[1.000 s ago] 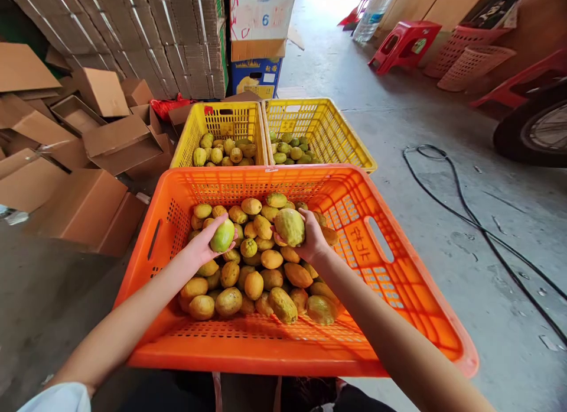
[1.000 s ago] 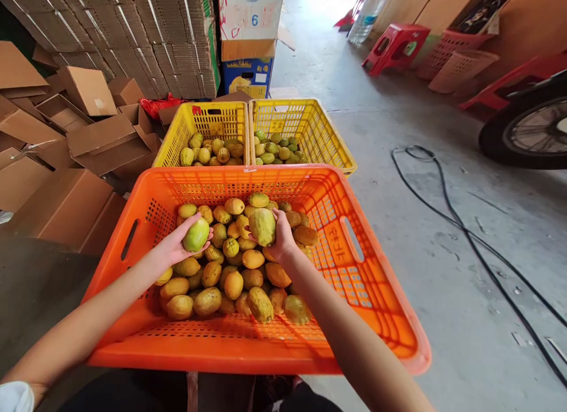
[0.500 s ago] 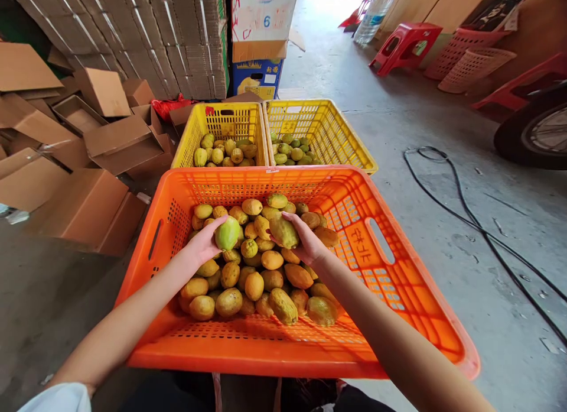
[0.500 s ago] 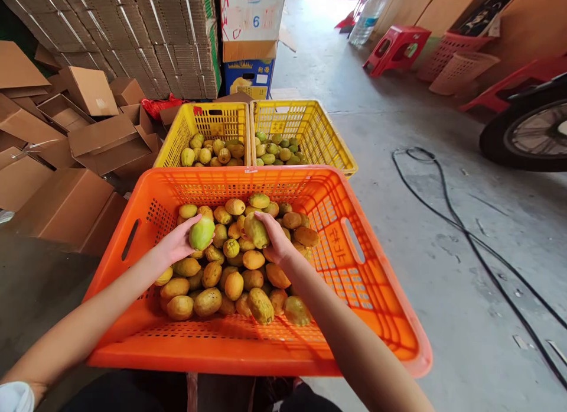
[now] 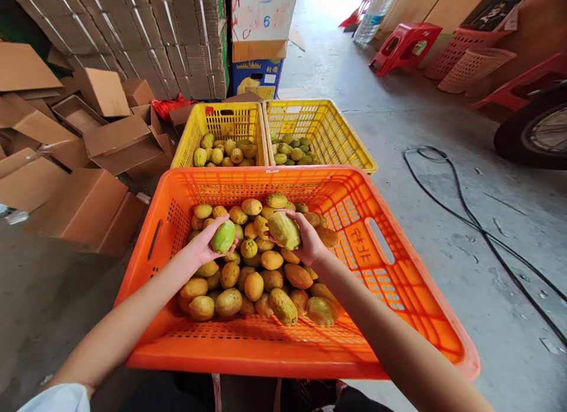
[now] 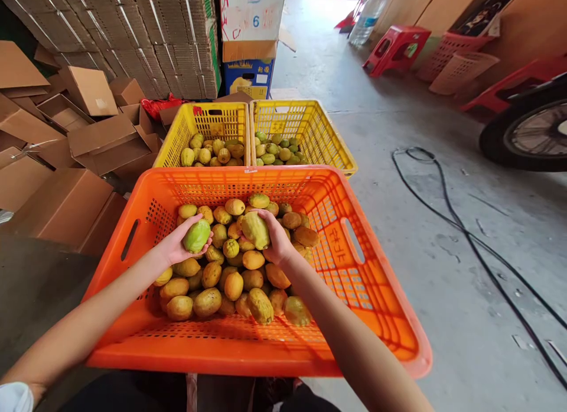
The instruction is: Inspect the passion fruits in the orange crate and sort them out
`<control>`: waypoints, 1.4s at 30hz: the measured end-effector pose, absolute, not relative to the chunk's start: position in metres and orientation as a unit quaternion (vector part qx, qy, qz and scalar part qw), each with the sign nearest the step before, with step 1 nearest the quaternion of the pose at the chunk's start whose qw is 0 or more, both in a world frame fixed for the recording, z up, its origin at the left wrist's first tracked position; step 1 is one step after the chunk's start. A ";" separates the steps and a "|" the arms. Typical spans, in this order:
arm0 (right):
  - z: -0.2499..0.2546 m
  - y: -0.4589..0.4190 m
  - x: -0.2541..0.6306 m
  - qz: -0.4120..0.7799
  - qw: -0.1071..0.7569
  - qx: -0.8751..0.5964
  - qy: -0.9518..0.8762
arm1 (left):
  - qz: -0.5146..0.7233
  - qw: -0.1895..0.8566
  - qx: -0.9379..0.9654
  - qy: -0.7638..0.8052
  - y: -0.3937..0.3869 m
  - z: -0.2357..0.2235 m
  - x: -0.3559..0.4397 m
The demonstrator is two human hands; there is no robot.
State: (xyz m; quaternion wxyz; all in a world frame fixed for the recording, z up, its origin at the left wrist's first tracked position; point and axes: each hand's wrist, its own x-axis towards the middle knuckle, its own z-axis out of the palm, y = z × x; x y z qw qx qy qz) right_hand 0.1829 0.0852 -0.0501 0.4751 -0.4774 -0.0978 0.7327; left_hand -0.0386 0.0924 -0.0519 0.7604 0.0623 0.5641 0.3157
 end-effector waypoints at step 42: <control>-0.057 0.083 0.187 0.726 0.466 -0.493 -0.112 | 0.371 0.744 0.040 0.554 0.092 -0.053 -0.037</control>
